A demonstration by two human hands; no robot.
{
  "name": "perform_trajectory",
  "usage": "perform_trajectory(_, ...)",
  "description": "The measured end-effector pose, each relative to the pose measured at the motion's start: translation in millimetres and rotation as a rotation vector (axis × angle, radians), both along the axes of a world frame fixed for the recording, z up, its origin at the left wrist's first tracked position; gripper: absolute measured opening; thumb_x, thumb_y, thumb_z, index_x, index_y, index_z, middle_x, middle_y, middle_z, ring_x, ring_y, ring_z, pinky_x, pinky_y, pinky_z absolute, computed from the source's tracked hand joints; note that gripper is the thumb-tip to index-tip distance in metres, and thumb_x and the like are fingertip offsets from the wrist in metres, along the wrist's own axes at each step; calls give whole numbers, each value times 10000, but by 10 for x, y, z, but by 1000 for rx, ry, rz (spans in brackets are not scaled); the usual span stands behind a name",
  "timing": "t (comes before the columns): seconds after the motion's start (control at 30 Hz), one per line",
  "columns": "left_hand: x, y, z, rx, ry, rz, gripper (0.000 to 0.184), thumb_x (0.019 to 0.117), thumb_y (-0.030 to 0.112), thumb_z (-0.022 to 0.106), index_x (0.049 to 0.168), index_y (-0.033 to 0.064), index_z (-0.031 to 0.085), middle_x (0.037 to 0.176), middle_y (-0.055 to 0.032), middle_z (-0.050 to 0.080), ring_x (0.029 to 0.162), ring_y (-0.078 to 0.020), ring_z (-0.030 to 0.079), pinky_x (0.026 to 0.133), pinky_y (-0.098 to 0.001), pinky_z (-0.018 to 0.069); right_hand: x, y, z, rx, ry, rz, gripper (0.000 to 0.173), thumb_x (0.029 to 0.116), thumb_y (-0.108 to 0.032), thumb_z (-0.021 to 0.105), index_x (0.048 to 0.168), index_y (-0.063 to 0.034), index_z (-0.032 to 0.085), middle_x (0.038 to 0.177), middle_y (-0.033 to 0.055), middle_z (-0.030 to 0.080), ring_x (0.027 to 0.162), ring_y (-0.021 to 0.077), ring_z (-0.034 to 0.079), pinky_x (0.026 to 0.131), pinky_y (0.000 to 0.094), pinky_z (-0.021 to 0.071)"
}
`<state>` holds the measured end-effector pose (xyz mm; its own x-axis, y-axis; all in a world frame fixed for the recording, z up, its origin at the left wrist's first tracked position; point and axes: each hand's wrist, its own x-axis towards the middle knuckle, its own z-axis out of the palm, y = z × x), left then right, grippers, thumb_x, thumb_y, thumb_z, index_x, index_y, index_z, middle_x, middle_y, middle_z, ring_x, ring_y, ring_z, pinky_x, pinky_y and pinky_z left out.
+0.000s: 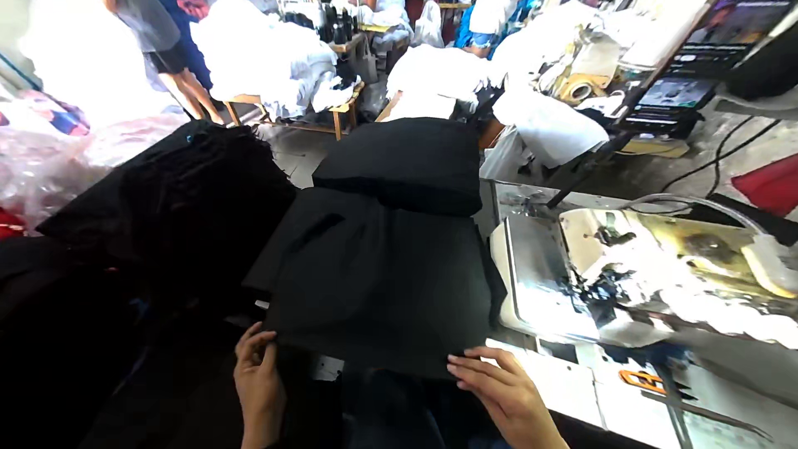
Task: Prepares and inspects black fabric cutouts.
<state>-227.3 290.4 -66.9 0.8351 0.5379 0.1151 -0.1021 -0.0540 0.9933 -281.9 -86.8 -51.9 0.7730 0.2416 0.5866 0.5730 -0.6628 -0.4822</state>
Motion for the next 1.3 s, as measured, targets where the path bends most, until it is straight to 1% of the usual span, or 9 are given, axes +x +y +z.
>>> perform_trajectory(0.07, 43, -112, 14, -439, 54, -25, 397, 1000, 6, 397, 1385, 68, 473, 1108, 13, 661, 893, -79, 689, 766, -282, 606, -25, 50, -15, -45, 1, -16, 174, 1031, -317, 615, 1074, -257, 773, 1126, -94, 741, 1104, 88, 614, 965, 241, 453)
perform_trajectory(0.23, 184, -169, 163, -961, 72, 0, 474, 1111, 463, 198, 1213, 178, 562, 1007, 17, 703, 923, -136, 701, 783, -384, 596, -64, 97, 74, -70, 107, 17, 121, 983, -243, 695, 1014, -201, 803, 1013, -7, 754, 982, 135, 646, 911, 234, 488)
perform_trajectory(0.37, 223, -236, 383, -618, 85, 88, 319, 1065, 100, 490, 1379, 48, 463, 1089, -34, 686, 946, -102, 709, 834, -329, 618, -129, 101, 55, 9, 152, -50, 124, 966, -232, 720, 1036, -175, 804, 1045, 28, 750, 1014, 131, 640, 926, 223, 484)
perform_trajectory(0.5, 324, -480, 931, -198, -85, 27, 320, 918, -15, 655, 1225, -26, 565, 1045, 6, 709, 961, -50, 701, 866, -267, 612, -246, 230, 127, 621, 503, -375, 231, 891, -16, 729, 1087, 78, 651, 994, 98, 687, 790, 73, 685, 680, 229, 606)
perform_trajectory(0.63, 544, -1094, 1285, 362, -294, -372, 178, 877, 105, 753, 1030, 18, 725, 992, -4, 714, 919, -41, 677, 833, -226, 586, -124, 269, 160, 1097, 888, -516, 178, 1044, -64, 540, 1193, 23, 495, 962, 132, 730, 796, 218, 764, 740, 369, 658)
perform_trajectory(0.83, 305, -2015, 892, 879, -244, -1145, 204, 915, 84, 698, 1091, 141, 785, 1041, -88, 722, 910, -244, 720, 781, -451, 611, -28, 248, 222, 1143, 948, -544, 234, 1054, -87, 520, 1267, 0, 480, 804, 74, 670, 562, 118, 633, 517, 268, 551)
perform_trajectory(1.07, 118, -1985, 646, 1072, -358, -1076, 209, 887, 151, 724, 1080, 211, 776, 1036, -6, 726, 970, -198, 695, 828, -390, 590, -73, 187, 177, 1370, 963, -408, 345, 1137, -307, 268, 1168, -48, 495, 783, 90, 683, 567, 148, 642, 503, 273, 540)
perform_trajectory(1.2, -92, -1523, 765, 864, -243, -1271, 140, 944, 271, 735, 1042, 196, 801, 1034, 27, 766, 1020, -135, 711, 952, -419, 555, -61, 230, 275, 1181, 968, -457, 324, 983, -181, 673, 1199, -37, 479, 865, 97, 672, 623, 160, 665, 511, 295, 558)
perform_trajectory(1.3, -136, -956, 672, 688, -240, -930, 104, 913, 214, 753, 993, 158, 790, 993, 36, 761, 959, -53, 709, 884, -276, 602, -93, 234, 345, 1156, 972, -445, 439, 878, -18, 767, 1193, -35, 461, 871, 108, 709, 640, 176, 698, 496, 284, 567)
